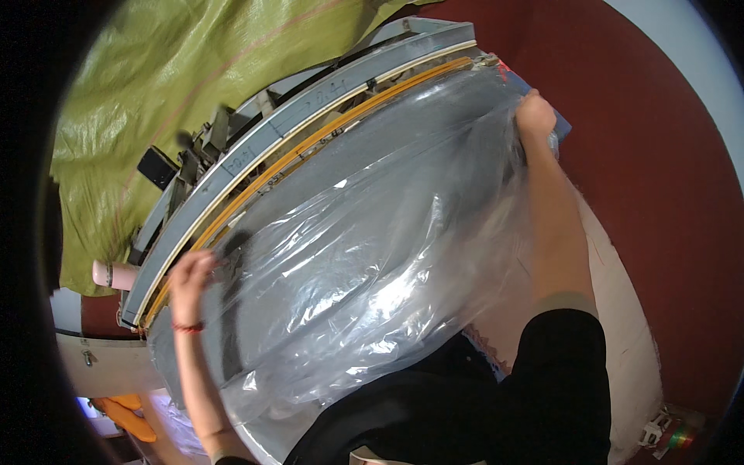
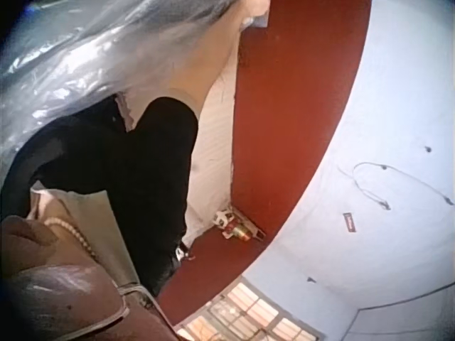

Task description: Spreading and smoothing a large plastic sheet over a grey component as part of a manufacturing or packaging process.

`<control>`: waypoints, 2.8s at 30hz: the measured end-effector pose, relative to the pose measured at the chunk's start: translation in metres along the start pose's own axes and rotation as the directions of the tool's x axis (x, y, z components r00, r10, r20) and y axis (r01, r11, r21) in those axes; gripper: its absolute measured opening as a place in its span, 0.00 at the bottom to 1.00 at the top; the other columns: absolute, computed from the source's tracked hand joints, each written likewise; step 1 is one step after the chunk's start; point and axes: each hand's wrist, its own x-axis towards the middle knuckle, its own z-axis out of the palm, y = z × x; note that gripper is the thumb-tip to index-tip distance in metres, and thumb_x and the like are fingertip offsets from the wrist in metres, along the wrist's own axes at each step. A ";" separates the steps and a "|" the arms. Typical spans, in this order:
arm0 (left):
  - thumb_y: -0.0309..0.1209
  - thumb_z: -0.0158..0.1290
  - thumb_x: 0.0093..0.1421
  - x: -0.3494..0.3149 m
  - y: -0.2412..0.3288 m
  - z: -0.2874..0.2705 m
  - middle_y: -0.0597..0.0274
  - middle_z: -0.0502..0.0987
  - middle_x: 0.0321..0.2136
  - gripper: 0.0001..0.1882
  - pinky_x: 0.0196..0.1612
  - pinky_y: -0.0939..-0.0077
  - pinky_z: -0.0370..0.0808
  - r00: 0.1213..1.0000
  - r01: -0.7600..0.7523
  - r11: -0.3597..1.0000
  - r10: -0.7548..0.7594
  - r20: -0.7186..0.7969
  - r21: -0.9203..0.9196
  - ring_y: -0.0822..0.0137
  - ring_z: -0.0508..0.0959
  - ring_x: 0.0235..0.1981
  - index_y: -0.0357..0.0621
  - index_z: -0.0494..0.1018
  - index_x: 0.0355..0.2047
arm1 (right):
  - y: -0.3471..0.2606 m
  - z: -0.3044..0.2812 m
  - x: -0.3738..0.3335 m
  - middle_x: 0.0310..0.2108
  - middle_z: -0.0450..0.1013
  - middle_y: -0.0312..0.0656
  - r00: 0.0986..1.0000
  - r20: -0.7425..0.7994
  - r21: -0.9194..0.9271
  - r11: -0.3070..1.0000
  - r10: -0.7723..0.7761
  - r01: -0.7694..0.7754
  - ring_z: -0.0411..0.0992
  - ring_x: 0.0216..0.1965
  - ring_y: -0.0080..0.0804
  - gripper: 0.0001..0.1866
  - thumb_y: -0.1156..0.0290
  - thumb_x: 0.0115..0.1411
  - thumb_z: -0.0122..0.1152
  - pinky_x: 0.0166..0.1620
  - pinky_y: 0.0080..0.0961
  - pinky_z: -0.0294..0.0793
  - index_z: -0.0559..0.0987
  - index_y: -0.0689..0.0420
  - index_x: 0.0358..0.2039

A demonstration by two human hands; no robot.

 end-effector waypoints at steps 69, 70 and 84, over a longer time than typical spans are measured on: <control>0.32 0.57 0.45 -0.024 -0.127 -0.024 0.57 0.74 0.22 0.09 0.30 0.68 0.70 0.688 0.225 0.857 0.198 -0.699 0.464 0.59 0.74 0.27 0.41 0.74 0.26 | 0.094 0.025 0.042 0.33 0.72 0.38 0.968 0.249 0.953 0.168 0.030 -0.251 0.69 0.34 0.25 0.16 0.66 0.50 0.62 0.39 0.19 0.68 0.74 0.64 0.35; 0.32 0.57 0.45 -0.024 -0.129 -0.027 0.57 0.74 0.22 0.09 0.30 0.68 0.70 0.688 0.215 0.862 0.200 -0.697 0.459 0.59 0.74 0.27 0.41 0.74 0.26 | 0.101 0.018 0.043 0.33 0.72 0.38 0.970 0.239 0.955 0.171 0.036 -0.241 0.69 0.34 0.25 0.16 0.66 0.50 0.62 0.39 0.19 0.68 0.74 0.64 0.35; 0.30 0.38 0.54 -0.027 -0.163 -0.117 0.73 0.58 0.13 0.11 0.19 0.84 0.57 0.521 -0.166 0.967 -0.080 -0.850 -0.192 0.81 0.59 0.15 0.48 0.60 0.15 | -0.056 -0.024 0.019 0.29 0.73 0.45 0.965 -0.176 0.477 0.841 -0.195 0.257 0.70 0.29 0.35 0.17 0.60 0.56 0.44 0.34 0.32 0.67 0.76 0.59 0.31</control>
